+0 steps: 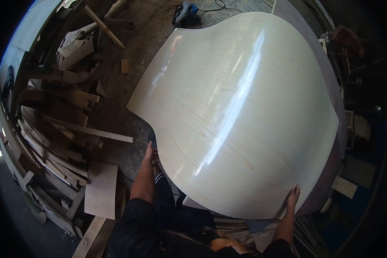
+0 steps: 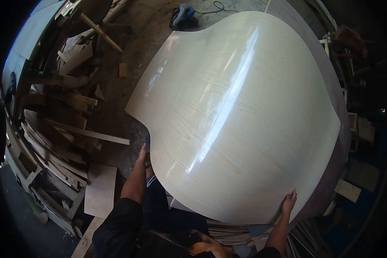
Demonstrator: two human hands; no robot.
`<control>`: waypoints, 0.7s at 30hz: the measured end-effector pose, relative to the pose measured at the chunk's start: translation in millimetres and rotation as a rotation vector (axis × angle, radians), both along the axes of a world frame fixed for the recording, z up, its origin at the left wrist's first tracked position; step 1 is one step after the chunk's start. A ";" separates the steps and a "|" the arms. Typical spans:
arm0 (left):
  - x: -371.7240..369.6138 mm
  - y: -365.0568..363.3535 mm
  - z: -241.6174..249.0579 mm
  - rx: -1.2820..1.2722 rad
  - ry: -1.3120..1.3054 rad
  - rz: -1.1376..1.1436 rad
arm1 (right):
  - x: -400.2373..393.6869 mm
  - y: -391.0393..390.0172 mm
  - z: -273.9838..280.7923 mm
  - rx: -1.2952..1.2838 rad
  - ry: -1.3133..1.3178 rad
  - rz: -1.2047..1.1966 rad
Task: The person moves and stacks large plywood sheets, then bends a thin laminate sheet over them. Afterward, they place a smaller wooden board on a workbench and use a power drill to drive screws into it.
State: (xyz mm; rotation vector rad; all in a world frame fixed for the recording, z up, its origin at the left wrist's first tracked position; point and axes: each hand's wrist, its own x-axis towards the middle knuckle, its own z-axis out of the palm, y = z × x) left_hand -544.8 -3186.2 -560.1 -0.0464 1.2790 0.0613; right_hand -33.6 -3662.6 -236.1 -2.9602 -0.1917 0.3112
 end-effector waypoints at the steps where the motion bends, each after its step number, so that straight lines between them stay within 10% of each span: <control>1: 5.7 4.0 -30.2 -0.049 -0.161 0.065 | -20.5 4.6 -1.1 0.015 0.006 -0.033; 8: 26.7 51.0 -93.1 0.060 -0.068 0.094 | -233.8 40.3 22.4 0.170 0.015 -0.796; 11: 26.1 63.0 -91.6 0.136 -0.346 -0.141 | -289.7 76.7 26.8 0.775 0.372 -1.236; 15: 61.0 74.5 34.5 0.087 -0.285 0.067 | -309.0 153.7 26.7 1.144 0.261 -1.206; 21: -4.0 96.2 11.6 0.269 -0.180 0.160 | -293.4 188.6 19.3 1.556 0.231 -1.051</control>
